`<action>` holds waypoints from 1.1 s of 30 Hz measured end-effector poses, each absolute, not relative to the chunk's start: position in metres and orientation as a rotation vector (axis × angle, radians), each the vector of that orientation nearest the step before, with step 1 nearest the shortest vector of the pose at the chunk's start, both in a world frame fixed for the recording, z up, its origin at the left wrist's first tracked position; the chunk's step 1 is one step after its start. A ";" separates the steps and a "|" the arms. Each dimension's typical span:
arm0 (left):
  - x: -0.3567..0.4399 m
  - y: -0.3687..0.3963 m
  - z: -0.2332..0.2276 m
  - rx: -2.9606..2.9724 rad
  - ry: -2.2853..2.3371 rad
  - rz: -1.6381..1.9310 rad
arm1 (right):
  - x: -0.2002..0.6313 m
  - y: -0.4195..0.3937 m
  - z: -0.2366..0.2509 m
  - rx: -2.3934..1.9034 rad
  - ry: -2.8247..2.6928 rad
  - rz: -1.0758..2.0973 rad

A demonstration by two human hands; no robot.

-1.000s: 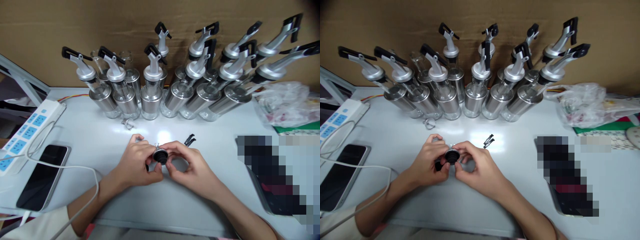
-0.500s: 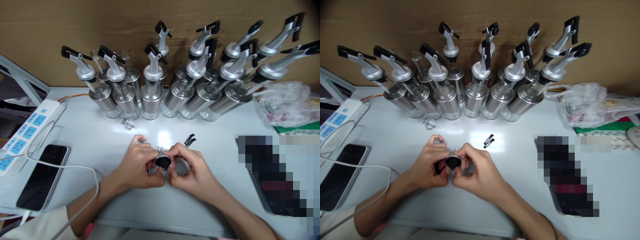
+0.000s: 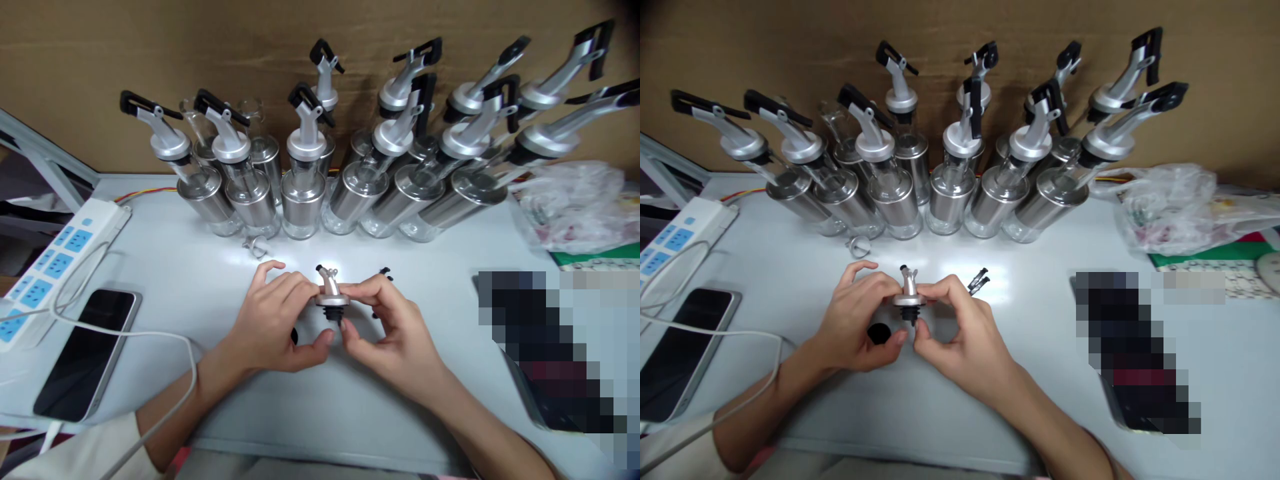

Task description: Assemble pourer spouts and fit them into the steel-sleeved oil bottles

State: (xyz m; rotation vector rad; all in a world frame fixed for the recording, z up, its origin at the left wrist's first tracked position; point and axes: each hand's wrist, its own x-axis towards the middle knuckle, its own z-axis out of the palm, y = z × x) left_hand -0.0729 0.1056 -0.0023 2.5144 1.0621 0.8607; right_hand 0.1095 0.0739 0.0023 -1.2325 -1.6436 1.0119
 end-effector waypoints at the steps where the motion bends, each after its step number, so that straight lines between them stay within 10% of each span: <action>1: -0.073 0.106 -0.003 2.509 1.068 0.875 | 0.110 0.074 0.001 -1.227 -1.644 1.006; 33: -0.069 0.108 -0.006 2.466 1.142 0.928 | 0.114 0.082 -0.001 -1.631 -1.925 0.657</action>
